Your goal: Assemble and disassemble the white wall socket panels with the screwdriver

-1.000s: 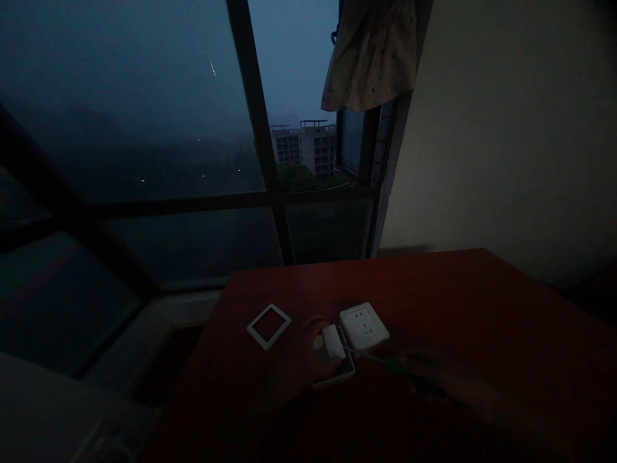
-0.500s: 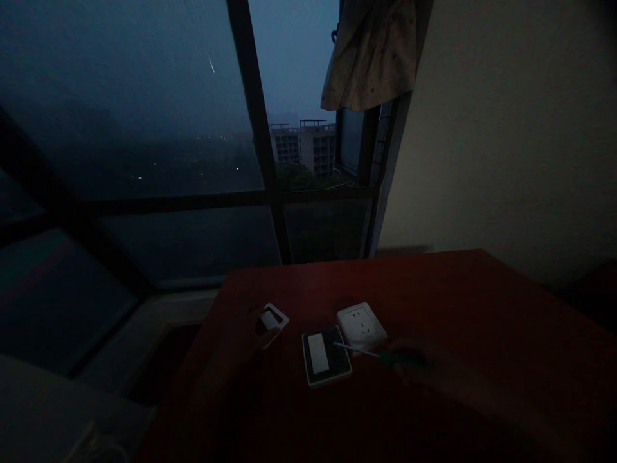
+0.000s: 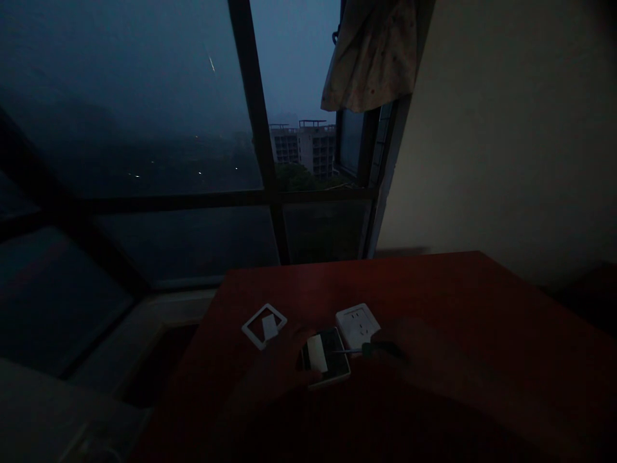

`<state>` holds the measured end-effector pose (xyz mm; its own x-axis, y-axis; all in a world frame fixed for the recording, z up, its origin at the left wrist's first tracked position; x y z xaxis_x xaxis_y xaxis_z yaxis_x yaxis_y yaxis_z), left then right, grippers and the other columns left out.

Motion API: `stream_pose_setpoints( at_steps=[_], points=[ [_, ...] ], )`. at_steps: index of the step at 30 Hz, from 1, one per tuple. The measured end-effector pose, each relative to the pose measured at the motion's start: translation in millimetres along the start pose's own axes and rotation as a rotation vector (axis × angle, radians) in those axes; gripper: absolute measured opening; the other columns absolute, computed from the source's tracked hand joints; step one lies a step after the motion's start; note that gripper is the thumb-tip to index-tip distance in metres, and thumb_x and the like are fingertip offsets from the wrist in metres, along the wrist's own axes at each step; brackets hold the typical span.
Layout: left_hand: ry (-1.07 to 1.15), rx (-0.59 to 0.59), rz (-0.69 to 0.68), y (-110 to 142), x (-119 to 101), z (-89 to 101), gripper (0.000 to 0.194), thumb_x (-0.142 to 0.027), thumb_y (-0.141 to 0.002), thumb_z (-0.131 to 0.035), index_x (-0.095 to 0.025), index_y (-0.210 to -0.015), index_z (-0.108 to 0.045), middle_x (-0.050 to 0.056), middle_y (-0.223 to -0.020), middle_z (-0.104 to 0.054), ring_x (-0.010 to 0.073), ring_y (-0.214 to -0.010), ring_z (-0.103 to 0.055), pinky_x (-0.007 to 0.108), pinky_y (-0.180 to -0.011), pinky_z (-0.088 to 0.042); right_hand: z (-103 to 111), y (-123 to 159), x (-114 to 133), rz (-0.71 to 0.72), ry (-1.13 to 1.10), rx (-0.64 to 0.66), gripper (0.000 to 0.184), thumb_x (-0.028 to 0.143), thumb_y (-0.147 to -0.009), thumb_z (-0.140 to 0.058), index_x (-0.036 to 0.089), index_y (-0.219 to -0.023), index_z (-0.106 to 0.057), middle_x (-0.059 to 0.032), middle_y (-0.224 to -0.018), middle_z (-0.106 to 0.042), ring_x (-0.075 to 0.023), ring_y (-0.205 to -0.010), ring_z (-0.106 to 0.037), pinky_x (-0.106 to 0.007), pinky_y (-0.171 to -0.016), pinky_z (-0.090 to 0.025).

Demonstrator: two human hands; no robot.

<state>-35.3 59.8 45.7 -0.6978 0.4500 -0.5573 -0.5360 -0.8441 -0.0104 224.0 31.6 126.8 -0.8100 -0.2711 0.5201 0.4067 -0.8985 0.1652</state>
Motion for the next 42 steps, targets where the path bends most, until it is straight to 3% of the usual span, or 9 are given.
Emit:
stream_pose_setpoints(
  at_steps=[3,7,10,13,15,18,33,38,42],
  points=[
    [-0.050,-0.017,-0.021,-1,-6,-1.8,0.064,-0.032,-0.068,-0.072,-0.028,-0.127,-0.048,0.006,-0.128,-0.050,0.0278,-0.115,-0.047,0.039,-0.096,-0.039,6,-5,12,0.053,0.153,0.022,0.026,0.029,-0.085,-0.046,0.021,-0.085,-0.071,-0.0061,-0.082,-0.071,-0.0172,-0.069,-0.064,-0.024,-0.059,-0.040],
    [-0.108,-0.020,-0.017,-2,-13,-3.8,0.065,-0.028,-0.069,-0.070,-0.027,-0.129,-0.045,0.006,-0.131,-0.049,0.0276,-0.119,-0.044,0.040,-0.100,-0.036,13,-12,17,0.079,0.143,0.051,0.025,0.025,-0.085,-0.046,0.020,-0.084,-0.071,-0.0056,-0.082,-0.071,-0.0150,-0.070,-0.063,-0.022,-0.059,-0.039],
    [-0.124,0.008,0.017,-4,-17,-4.9,0.064,-0.032,-0.071,-0.069,-0.027,-0.129,-0.045,0.006,-0.134,-0.047,0.0288,-0.122,-0.042,0.042,-0.102,-0.035,10,-18,3,0.026,0.008,0.099,0.027,0.031,-0.085,-0.047,0.018,-0.083,-0.071,-0.0057,-0.081,-0.070,-0.0147,-0.068,-0.062,-0.021,-0.058,-0.041],
    [-0.130,0.029,0.027,-6,-18,-5.7,0.067,-0.034,-0.070,-0.071,-0.025,-0.131,-0.044,0.008,-0.135,-0.046,0.0297,-0.123,-0.042,0.044,-0.102,-0.034,-5,-19,-22,-0.120,-0.293,0.247,0.037,0.042,-0.086,-0.045,0.014,-0.088,-0.068,-0.0045,-0.075,-0.067,-0.0108,-0.055,-0.057,-0.019,-0.050,-0.041],
    [-0.126,0.029,0.019,-7,-19,-6.2,0.068,-0.035,-0.069,-0.072,-0.024,-0.130,-0.044,0.009,-0.135,-0.047,0.0300,-0.123,-0.042,0.044,-0.102,-0.035,-16,-17,-37,-0.204,-0.408,0.237,0.040,0.048,-0.085,-0.046,0.014,-0.092,-0.067,-0.0036,-0.074,-0.066,-0.0095,-0.054,-0.055,-0.018,-0.049,-0.040],
    [-0.116,0.021,0.027,-7,-20,-7.0,0.067,-0.034,-0.067,-0.074,-0.023,-0.128,-0.048,0.009,-0.134,-0.048,0.0302,-0.121,-0.044,0.042,-0.101,-0.036,-29,-11,-47,-0.190,-0.515,0.206,0.046,0.054,-0.083,-0.047,0.014,-0.092,-0.067,-0.0033,-0.075,-0.064,-0.0096,-0.055,-0.053,-0.019,-0.048,-0.039],
    [-0.110,-0.032,0.031,-8,-19,-9.3,0.066,-0.034,-0.063,-0.075,-0.023,-0.124,-0.051,0.007,-0.129,-0.053,0.0293,-0.115,-0.049,0.041,-0.098,-0.039,-45,1,-52,-0.227,-0.636,0.193,0.049,0.059,-0.082,-0.047,0.014,-0.086,-0.065,-0.0007,-0.068,-0.059,-0.0080,-0.052,-0.050,-0.018,-0.045,-0.036],
    [-0.047,-0.148,-0.024,-8,-13,-8.5,0.064,-0.031,-0.062,-0.075,-0.023,-0.121,-0.053,0.006,-0.128,-0.052,0.0264,-0.114,-0.050,0.037,-0.097,-0.041,-51,13,-55,-0.245,-0.608,0.115,0.047,0.058,-0.083,-0.045,0.016,-0.091,-0.065,-0.0022,-0.074,-0.061,-0.0107,-0.058,-0.052,-0.021,-0.050,-0.039],
    [-0.077,-0.308,0.023,-4,21,12.6,0.058,-0.030,-0.067,-0.070,-0.023,-0.122,-0.052,0.008,-0.126,-0.052,0.0272,-0.111,-0.052,0.039,-0.094,-0.043,-59,23,-56,-0.291,-0.587,0.080,0.051,0.062,-0.082,-0.043,0.017,-0.089,-0.065,-0.0019,-0.073,-0.060,-0.0121,-0.059,-0.053,-0.022,-0.051,-0.039]
  ],
)
Point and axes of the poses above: each hand's wrist, its own y-axis away from the middle knuckle, its own z-axis out of the back of the hand, x = y × z, the point moved 2 cm from there along -y, towards the middle knuckle
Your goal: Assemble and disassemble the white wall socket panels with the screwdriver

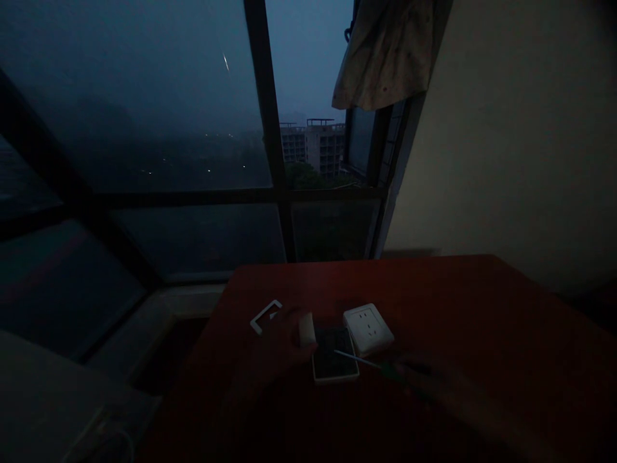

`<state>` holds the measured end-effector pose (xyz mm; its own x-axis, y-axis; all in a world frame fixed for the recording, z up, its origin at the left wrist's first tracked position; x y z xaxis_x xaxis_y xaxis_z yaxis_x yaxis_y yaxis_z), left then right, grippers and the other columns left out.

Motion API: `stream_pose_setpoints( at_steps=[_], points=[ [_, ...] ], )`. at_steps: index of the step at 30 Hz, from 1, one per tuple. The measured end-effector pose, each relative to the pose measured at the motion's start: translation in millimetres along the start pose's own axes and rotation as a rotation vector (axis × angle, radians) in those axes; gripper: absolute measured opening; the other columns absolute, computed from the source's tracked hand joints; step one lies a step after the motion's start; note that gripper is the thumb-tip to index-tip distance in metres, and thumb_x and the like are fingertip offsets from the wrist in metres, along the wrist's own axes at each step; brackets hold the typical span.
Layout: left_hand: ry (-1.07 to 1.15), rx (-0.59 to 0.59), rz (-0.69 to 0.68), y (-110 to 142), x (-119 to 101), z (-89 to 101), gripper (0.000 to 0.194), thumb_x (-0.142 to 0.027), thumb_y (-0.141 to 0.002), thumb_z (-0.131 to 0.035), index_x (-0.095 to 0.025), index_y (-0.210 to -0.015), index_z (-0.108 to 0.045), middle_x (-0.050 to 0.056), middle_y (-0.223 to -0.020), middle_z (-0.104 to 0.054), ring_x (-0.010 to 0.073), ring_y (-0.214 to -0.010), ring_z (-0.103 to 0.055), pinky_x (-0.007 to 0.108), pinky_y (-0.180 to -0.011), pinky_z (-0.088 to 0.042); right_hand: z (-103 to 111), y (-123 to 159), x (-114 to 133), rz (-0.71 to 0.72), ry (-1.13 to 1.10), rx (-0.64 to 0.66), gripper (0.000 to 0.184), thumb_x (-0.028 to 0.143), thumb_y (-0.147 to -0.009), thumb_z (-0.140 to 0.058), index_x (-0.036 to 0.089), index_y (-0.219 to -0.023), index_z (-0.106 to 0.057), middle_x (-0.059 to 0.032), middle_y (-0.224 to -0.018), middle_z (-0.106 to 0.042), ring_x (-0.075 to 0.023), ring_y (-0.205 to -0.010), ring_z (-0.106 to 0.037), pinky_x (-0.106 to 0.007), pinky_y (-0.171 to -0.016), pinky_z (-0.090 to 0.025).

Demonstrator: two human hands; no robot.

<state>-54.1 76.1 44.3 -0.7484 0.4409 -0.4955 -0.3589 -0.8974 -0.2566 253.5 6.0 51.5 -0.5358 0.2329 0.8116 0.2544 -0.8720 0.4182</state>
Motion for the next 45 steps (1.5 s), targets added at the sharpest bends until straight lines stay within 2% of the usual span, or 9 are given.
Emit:
stream_pose_setpoints(
  at_steps=[6,12,16,19,22,25,28,35,45],
  points=[
    [-0.117,-0.023,0.206,4,66,28.4,0.058,-0.027,-0.070,-0.061,-0.019,-0.126,-0.048,0.010,-0.130,-0.048,0.0295,-0.118,-0.047,0.042,-0.098,-0.041,-8,10,3,-0.027,-0.052,-0.020,0.052,0.063,-0.080,-0.044,0.017,-0.088,-0.066,-0.0053,-0.083,-0.064,-0.0163,-0.071,-0.058,-0.024,-0.060,-0.044],
    [-0.130,-0.017,0.171,9,79,25.9,0.055,-0.023,-0.075,-0.052,-0.018,-0.129,-0.043,0.010,-0.133,-0.048,0.0286,-0.123,-0.043,0.044,-0.103,-0.035,-9,13,-2,-0.048,-0.101,-0.026,0.050,0.062,-0.080,-0.046,0.019,-0.097,-0.065,-0.0062,-0.092,-0.065,-0.0196,-0.081,-0.061,-0.024,-0.062,-0.047],
    [-0.123,-0.076,0.149,4,69,25.7,0.047,-0.025,-0.082,-0.046,-0.019,-0.129,-0.044,0.008,-0.133,-0.048,0.0270,-0.127,-0.039,0.044,-0.106,-0.032,-7,14,-12,-0.033,-0.073,-0.051,0.048,0.059,-0.083,-0.044,0.019,-0.099,-0.065,-0.0065,-0.091,-0.066,-0.0200,-0.080,-0.061,-0.026,-0.063,-0.048],
    [-0.096,-0.064,0.147,1,48,18.6,0.043,-0.029,-0.085,-0.046,-0.017,-0.127,-0.046,0.010,-0.134,-0.047,0.0267,-0.126,-0.040,0.042,-0.104,-0.035,0,17,-15,-0.021,-0.053,-0.075,0.046,0.055,-0.083,-0.045,0.021,-0.110,-0.061,-0.0073,-0.099,-0.066,-0.0219,-0.085,-0.062,-0.029,-0.067,-0.049],
    [-0.015,0.052,0.048,3,15,4.5,0.048,-0.037,-0.084,-0.054,-0.022,-0.128,-0.046,0.008,-0.136,-0.045,0.0255,-0.125,-0.041,0.041,-0.105,-0.033,10,24,-8,0.041,0.000,-0.103,0.046,0.050,-0.081,-0.049,0.023,-0.119,-0.056,-0.0080,-0.113,-0.063,-0.0255,-0.097,-0.060,-0.036,-0.081,-0.048],
    [0.082,0.235,-0.035,6,-17,-9.2,0.073,-0.045,-0.071,-0.071,-0.028,-0.135,-0.038,0.006,-0.142,-0.039,0.0266,-0.127,-0.038,0.040,-0.104,-0.035,21,31,9,0.088,0.080,-0.144,0.043,0.043,-0.079,-0.051,0.024,-0.117,-0.057,-0.0077,-0.119,-0.062,-0.0275,-0.107,-0.057,-0.040,-0.092,-0.043],
    [0.067,0.319,-0.050,7,-35,-16.7,0.088,-0.049,-0.060,-0.078,-0.029,-0.136,-0.038,0.007,-0.143,-0.037,0.0304,-0.128,-0.036,0.045,-0.105,-0.032,29,35,29,0.171,0.161,-0.179,0.037,0.037,-0.080,-0.051,0.025,-0.113,-0.061,-0.0061,-0.121,-0.061,-0.0269,-0.111,-0.055,-0.038,-0.095,-0.041],
    [0.098,0.339,-0.024,7,-37,-24.5,0.082,-0.050,-0.066,-0.074,-0.026,-0.136,-0.038,0.008,-0.142,-0.040,0.0295,-0.127,-0.038,0.043,-0.105,-0.032,42,29,59,0.241,0.296,-0.360,0.027,0.041,-0.080,-0.054,0.025,-0.102,-0.059,-0.0054,-0.099,-0.068,-0.0229,-0.084,-0.064,-0.032,-0.072,-0.049],
    [0.043,0.340,-0.041,5,-38,-25.3,0.082,-0.050,-0.066,-0.073,-0.027,-0.136,-0.039,0.008,-0.141,-0.041,0.0302,-0.125,-0.041,0.043,-0.103,-0.034,34,15,88,0.364,0.437,-0.461,0.020,0.040,-0.084,-0.051,0.024,-0.091,-0.059,-0.0027,-0.085,-0.069,-0.0182,-0.071,-0.064,-0.027,-0.062,-0.045]
  ],
)
Point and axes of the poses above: each hand's wrist, its own y-axis away from the middle knuckle, its own z-axis out of the back of the hand, x = y × z, the point moved 2 cm from there along -y, towards the middle knuckle
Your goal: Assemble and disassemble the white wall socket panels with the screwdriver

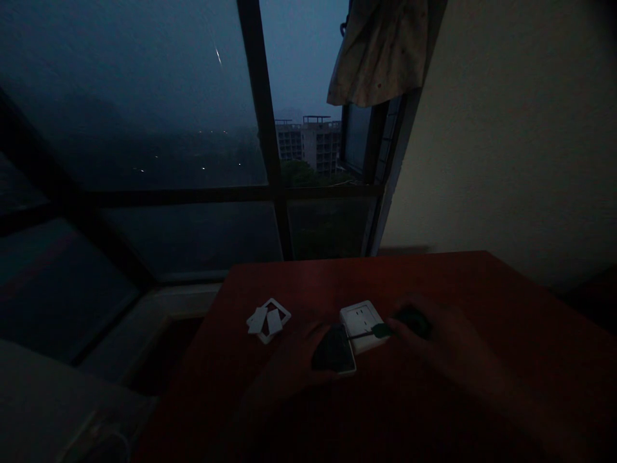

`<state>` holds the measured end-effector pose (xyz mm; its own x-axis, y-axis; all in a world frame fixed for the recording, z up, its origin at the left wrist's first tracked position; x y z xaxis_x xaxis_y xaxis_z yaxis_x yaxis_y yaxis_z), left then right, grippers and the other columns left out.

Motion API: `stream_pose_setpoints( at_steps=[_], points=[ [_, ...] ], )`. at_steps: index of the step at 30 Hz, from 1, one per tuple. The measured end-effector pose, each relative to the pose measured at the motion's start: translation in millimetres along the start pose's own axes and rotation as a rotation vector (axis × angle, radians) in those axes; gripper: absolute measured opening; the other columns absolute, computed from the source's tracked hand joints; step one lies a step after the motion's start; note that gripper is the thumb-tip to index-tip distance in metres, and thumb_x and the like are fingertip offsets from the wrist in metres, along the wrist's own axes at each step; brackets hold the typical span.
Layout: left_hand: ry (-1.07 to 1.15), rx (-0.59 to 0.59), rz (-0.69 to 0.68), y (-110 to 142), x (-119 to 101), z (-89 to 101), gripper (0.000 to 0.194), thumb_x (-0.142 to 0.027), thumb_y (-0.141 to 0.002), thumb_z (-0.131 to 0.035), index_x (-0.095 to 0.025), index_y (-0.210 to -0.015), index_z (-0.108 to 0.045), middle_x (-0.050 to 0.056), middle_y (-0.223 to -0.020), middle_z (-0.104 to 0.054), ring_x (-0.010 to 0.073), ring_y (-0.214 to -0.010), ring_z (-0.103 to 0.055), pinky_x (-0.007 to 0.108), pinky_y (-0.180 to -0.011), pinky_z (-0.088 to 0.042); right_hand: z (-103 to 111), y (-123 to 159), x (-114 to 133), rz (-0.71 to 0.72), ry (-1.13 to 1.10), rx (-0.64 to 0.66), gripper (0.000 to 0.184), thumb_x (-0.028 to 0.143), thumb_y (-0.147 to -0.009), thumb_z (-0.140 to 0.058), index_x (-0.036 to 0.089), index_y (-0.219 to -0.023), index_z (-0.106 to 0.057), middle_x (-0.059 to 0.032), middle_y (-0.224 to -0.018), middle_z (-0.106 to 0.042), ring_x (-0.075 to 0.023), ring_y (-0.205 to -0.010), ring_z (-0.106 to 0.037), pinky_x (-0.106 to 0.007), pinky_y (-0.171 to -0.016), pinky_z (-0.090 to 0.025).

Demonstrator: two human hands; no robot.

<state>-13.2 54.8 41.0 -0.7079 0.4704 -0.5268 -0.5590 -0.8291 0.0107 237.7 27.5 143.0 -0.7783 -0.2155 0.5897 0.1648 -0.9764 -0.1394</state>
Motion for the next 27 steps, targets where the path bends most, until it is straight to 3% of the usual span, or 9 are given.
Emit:
stream_pose_setpoints(
  at_steps=[6,10,14,18,20,24,27],
  points=[
    [0.009,0.014,-0.002,1,-2,0.6,0.082,-0.048,-0.067,-0.074,-0.025,-0.136,-0.038,0.009,-0.141,-0.041,0.0299,-0.125,-0.041,0.042,-0.103,-0.034,-1,-3,2,0.000,0.019,0.050,0.020,0.040,-0.084,-0.051,0.023,-0.089,-0.060,-0.0023,-0.079,-0.068,-0.0164,-0.065,-0.063,-0.025,-0.056,-0.043],
    [0.007,0.001,-0.007,0,-1,-2.9,0.082,-0.050,-0.067,-0.072,-0.026,-0.137,-0.037,0.009,-0.142,-0.039,0.0306,-0.126,-0.040,0.043,-0.104,-0.033,2,-6,16,0.054,0.074,0.095,0.021,0.039,-0.085,-0.049,0.023,-0.091,-0.062,-0.0041,-0.084,-0.069,-0.0174,-0.070,-0.064,-0.025,-0.060,-0.045],
    [-0.004,-0.045,-0.035,-1,0,-8.8,0.082,-0.051,-0.068,-0.071,-0.026,-0.137,-0.035,0.009,-0.143,-0.038,0.0308,-0.126,-0.040,0.044,-0.104,-0.033,3,-18,43,0.124,0.329,0.144,0.032,0.044,-0.088,-0.043,0.021,-0.086,-0.066,-0.0071,-0.077,-0.069,-0.0194,-0.067,-0.064,-0.028,-0.059,-0.043],
    [-0.038,-0.062,-0.031,-1,1,-10.0,0.082,-0.050,-0.068,-0.071,-0.026,-0.137,-0.035,0.009,-0.142,-0.039,0.0306,-0.125,-0.041,0.044,-0.105,-0.033,-1,-42,63,0.075,0.588,0.108,0.047,0.054,-0.086,-0.042,0.017,-0.079,-0.069,-0.0147,-0.078,-0.068,-0.0261,-0.072,-0.065,-0.034,-0.063,-0.044],
    [-0.048,-0.052,-0.038,-1,0,-8.3,0.084,-0.049,-0.066,-0.073,-0.025,-0.138,-0.035,0.009,-0.141,-0.040,0.0309,-0.125,-0.041,0.044,-0.105,-0.033,-3,-52,70,0.145,0.572,0.155,0.040,0.049,-0.086,-0.047,0.015,-0.083,-0.068,-0.0147,-0.081,-0.068,-0.0271,-0.076,-0.065,-0.035,-0.065,-0.045],
    [-0.048,-0.027,-0.025,-2,-2,-5.1,0.092,-0.048,-0.061,-0.077,-0.023,-0.138,-0.035,0.011,-0.143,-0.037,0.0327,-0.128,-0.037,0.045,-0.105,-0.031,1,-61,81,0.427,0.442,0.283,0.020,0.031,-0.082,-0.055,0.017,-0.091,-0.066,-0.0082,-0.089,-0.069,-0.0213,-0.080,-0.065,-0.028,-0.067,-0.045],
    [-0.036,-0.031,-0.020,-3,-2,-5.3,0.085,-0.053,-0.066,-0.073,-0.023,-0.137,-0.037,0.011,-0.141,-0.040,0.0320,-0.126,-0.039,0.045,-0.104,-0.032,4,-61,86,0.606,0.328,0.417,0.017,0.019,-0.079,-0.057,0.020,-0.094,-0.065,-0.0028,-0.095,-0.069,-0.0167,-0.086,-0.064,-0.023,-0.072,-0.045]
  ],
)
Point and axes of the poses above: each hand's wrist, its own y-axis away from the middle knuckle, its own z-axis out of the back of the hand, x = y × z, the point moved 2 cm from there along -y, towards the middle knuckle
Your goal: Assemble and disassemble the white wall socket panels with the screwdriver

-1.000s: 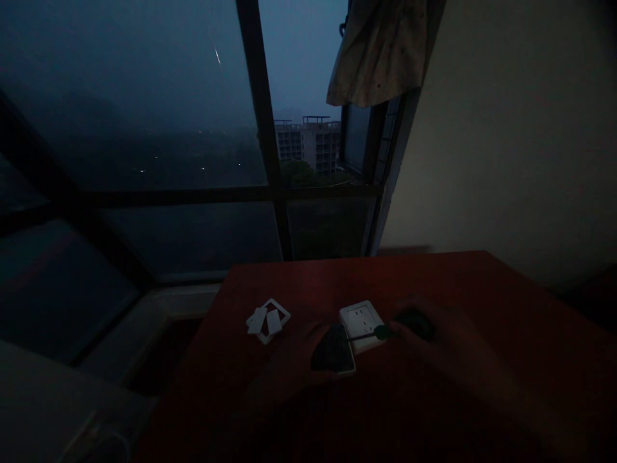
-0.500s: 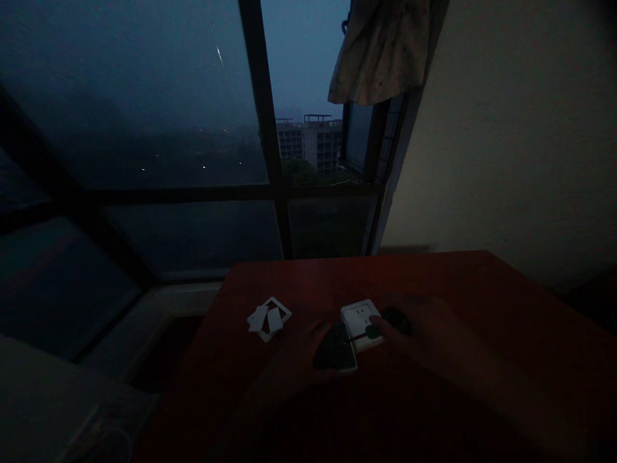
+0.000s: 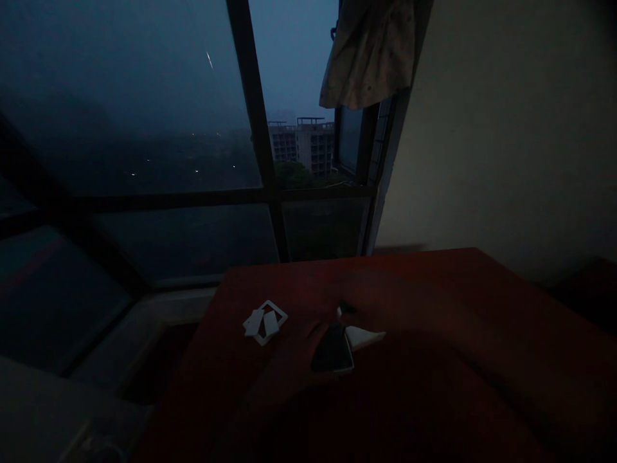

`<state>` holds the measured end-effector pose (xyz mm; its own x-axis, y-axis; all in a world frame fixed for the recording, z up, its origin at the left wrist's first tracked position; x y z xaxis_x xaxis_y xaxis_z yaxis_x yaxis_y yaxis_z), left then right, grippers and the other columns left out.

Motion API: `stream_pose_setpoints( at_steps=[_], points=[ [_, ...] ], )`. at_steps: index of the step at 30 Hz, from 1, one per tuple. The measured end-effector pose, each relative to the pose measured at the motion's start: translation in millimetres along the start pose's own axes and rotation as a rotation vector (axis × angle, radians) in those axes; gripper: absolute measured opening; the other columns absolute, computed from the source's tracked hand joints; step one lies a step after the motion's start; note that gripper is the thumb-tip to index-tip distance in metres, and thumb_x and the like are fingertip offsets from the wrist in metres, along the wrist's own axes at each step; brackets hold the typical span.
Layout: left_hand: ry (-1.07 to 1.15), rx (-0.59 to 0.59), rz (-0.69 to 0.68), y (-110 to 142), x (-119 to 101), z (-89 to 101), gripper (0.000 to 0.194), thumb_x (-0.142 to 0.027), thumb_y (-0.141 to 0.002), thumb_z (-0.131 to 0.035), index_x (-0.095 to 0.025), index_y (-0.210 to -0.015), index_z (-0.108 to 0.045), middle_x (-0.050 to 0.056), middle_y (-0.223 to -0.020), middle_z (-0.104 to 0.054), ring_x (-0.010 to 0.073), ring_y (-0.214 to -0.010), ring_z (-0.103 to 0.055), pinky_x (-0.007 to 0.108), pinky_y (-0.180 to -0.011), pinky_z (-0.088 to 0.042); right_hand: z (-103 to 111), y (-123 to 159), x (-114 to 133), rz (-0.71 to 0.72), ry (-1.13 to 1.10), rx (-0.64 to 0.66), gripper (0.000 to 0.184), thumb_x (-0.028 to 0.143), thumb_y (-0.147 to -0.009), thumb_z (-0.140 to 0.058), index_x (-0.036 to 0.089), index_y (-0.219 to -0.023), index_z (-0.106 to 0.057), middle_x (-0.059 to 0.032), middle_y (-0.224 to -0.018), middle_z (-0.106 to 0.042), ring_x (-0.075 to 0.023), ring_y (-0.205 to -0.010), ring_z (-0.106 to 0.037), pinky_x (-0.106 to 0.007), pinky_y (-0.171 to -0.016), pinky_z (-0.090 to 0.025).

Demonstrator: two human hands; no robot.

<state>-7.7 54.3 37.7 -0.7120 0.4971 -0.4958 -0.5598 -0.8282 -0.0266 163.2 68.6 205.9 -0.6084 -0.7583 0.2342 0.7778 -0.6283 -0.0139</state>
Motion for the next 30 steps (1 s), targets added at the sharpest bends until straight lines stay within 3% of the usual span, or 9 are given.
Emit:
stream_pose_setpoints(
  at_steps=[2,7,9,13,16,18,23,26,30],
  points=[
    [0.007,-0.009,-0.016,0,0,-1.1,0.084,-0.056,-0.067,-0.070,-0.023,-0.137,-0.037,0.011,-0.140,-0.041,0.0315,-0.125,-0.041,0.044,-0.104,-0.033,0,-2,-1,-0.016,0.019,0.016,0.020,0.020,-0.077,-0.060,0.019,-0.096,-0.066,-0.0039,-0.096,-0.070,-0.0184,-0.087,-0.065,-0.023,-0.072,-0.046],
    [-0.047,-0.015,0.007,-1,0,-1.6,0.083,-0.056,-0.067,-0.070,-0.021,-0.135,-0.040,0.011,-0.139,-0.043,0.0315,-0.123,-0.044,0.044,-0.102,-0.035,-4,-13,-13,-0.402,0.354,-0.036,0.037,0.035,-0.088,-0.044,0.010,-0.084,-0.070,-0.0193,-0.083,-0.070,-0.0315,-0.079,-0.067,-0.036,-0.062,-0.048],
    [-0.079,-0.025,0.000,-1,-1,-0.1,0.081,-0.056,-0.065,-0.071,-0.023,-0.134,-0.042,0.010,-0.138,-0.046,0.0320,-0.122,-0.045,0.045,-0.102,-0.035,-5,-14,-15,-0.366,0.363,0.002,0.038,0.033,-0.089,-0.040,0.011,-0.083,-0.071,-0.0184,-0.083,-0.071,-0.0298,-0.078,-0.068,-0.035,-0.062,-0.048],
    [-0.102,-0.049,-0.037,-1,-2,1.7,0.085,-0.056,-0.062,-0.073,-0.026,-0.135,-0.041,0.007,-0.138,-0.047,0.0310,-0.121,-0.047,0.042,-0.101,-0.037,2,-7,-14,-0.085,0.156,0.025,0.021,0.029,-0.084,-0.052,0.019,-0.091,-0.069,-0.0076,-0.090,-0.072,-0.0204,-0.083,-0.066,-0.027,-0.070,-0.047],
    [-0.108,-0.044,-0.028,-1,0,0.7,0.083,-0.057,-0.064,-0.071,-0.027,-0.135,-0.041,0.006,-0.137,-0.047,0.0306,-0.119,-0.048,0.041,-0.100,-0.038,7,1,-14,0.071,-0.011,-0.016,0.025,0.024,-0.080,-0.058,0.020,-0.103,-0.065,-0.0040,-0.102,-0.069,-0.0158,-0.093,-0.063,-0.022,-0.078,-0.045],
    [-0.116,-0.031,-0.007,-1,0,0.3,0.082,-0.057,-0.065,-0.071,-0.027,-0.134,-0.041,0.007,-0.136,-0.048,0.0311,-0.119,-0.048,0.042,-0.099,-0.038,7,2,-17,0.019,-0.006,-0.016,0.025,0.028,-0.081,-0.058,0.019,-0.104,-0.064,-0.0056,-0.102,-0.069,-0.0170,-0.091,-0.064,-0.023,-0.076,-0.046],
    [-0.128,0.003,0.041,-1,-2,2.6,0.085,-0.056,-0.063,-0.072,-0.028,-0.136,-0.040,0.007,-0.138,-0.046,0.0327,-0.118,-0.048,0.044,-0.096,-0.040,-1,-1,-23,-0.363,0.333,-0.022,0.044,0.036,-0.093,-0.033,0.014,-0.083,-0.069,-0.0145,-0.082,-0.071,-0.0264,-0.074,-0.068,-0.032,-0.059,-0.047],
    [-0.131,0.000,0.047,-1,-5,4.4,0.083,-0.058,-0.064,-0.070,-0.027,-0.135,-0.041,0.008,-0.137,-0.047,0.0330,-0.117,-0.048,0.044,-0.096,-0.041,0,-2,-19,-0.265,0.304,0.006,0.035,0.031,-0.091,-0.039,0.016,-0.083,-0.069,-0.0115,-0.084,-0.072,-0.0243,-0.077,-0.068,-0.030,-0.063,-0.047],
    [-0.132,-0.002,0.055,-2,-5,5.5,0.083,-0.060,-0.063,-0.070,-0.027,-0.134,-0.042,0.008,-0.135,-0.048,0.0329,-0.116,-0.049,0.043,-0.095,-0.041,6,3,-16,-0.043,0.060,-0.043,0.022,0.029,-0.084,-0.053,0.020,-0.101,-0.065,-0.0068,-0.103,-0.069,-0.0194,-0.094,-0.064,-0.026,-0.077,-0.046]
  ],
)
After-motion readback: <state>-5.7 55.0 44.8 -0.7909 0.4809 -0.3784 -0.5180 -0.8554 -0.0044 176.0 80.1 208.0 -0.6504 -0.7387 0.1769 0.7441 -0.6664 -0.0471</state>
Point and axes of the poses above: each hand's wrist, its own y-axis away from the middle knuckle, its own z-axis out of the back of the hand, x = y × z, the point moved 2 cm from there along -y, towards the middle knuckle
